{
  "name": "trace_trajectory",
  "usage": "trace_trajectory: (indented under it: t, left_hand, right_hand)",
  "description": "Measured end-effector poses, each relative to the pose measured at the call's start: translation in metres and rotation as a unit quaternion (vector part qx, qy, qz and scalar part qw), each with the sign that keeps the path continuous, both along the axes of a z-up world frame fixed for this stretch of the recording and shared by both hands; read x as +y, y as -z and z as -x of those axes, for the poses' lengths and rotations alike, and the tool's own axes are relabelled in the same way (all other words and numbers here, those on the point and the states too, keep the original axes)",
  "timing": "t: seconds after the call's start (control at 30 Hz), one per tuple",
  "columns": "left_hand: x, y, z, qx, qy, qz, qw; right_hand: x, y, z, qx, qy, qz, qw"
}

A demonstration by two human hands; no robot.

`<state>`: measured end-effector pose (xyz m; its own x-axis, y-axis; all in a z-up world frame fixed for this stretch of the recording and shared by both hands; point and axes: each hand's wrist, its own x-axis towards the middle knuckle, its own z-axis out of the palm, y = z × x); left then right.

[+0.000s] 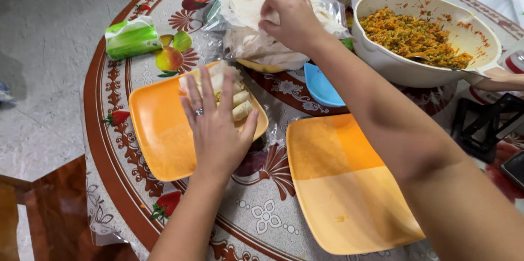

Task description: The person peels a wrapper from a stack, places it on a plate, and scoops filling onto it with a spoon. They then roll the wrapper around the filling and place the finished roll onto a separate plate.

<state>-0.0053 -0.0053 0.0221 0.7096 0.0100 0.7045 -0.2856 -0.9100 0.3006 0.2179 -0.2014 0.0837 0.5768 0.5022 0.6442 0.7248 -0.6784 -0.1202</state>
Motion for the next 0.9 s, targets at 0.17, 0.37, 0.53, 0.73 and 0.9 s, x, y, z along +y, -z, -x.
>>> trace_trajectory:
  t: [0.17, 0.37, 0.53, 0.73, 0.9]
  left_hand:
    - [-0.005, -0.001, 0.006, 0.043, 0.109, 0.194, 0.974]
    - [0.001, 0.004, 0.000, 0.138, 0.041, 0.139, 0.980]
    - [0.014, 0.003, -0.001, 0.107, -0.076, 0.070, 0.989]
    - [0.012, 0.009, -0.002, 0.084, -0.084, 0.062, 0.991]
    - [0.006, 0.009, -0.001, 0.107, -0.057, 0.065, 0.991]
  right_hand:
    - [0.001, 0.015, -0.011, -0.068, 0.030, 0.036, 0.997]
    - [0.002, 0.010, -0.016, -0.014, 0.067, 0.046, 0.997]
    - [0.000, 0.003, -0.019, 0.028, 0.106, 0.011, 0.994]
    - [-0.014, 0.004, -0.037, -0.057, 0.057, 0.004, 0.997]
    - [-0.018, -0.007, -0.041, 0.000, 0.074, 0.059, 0.996]
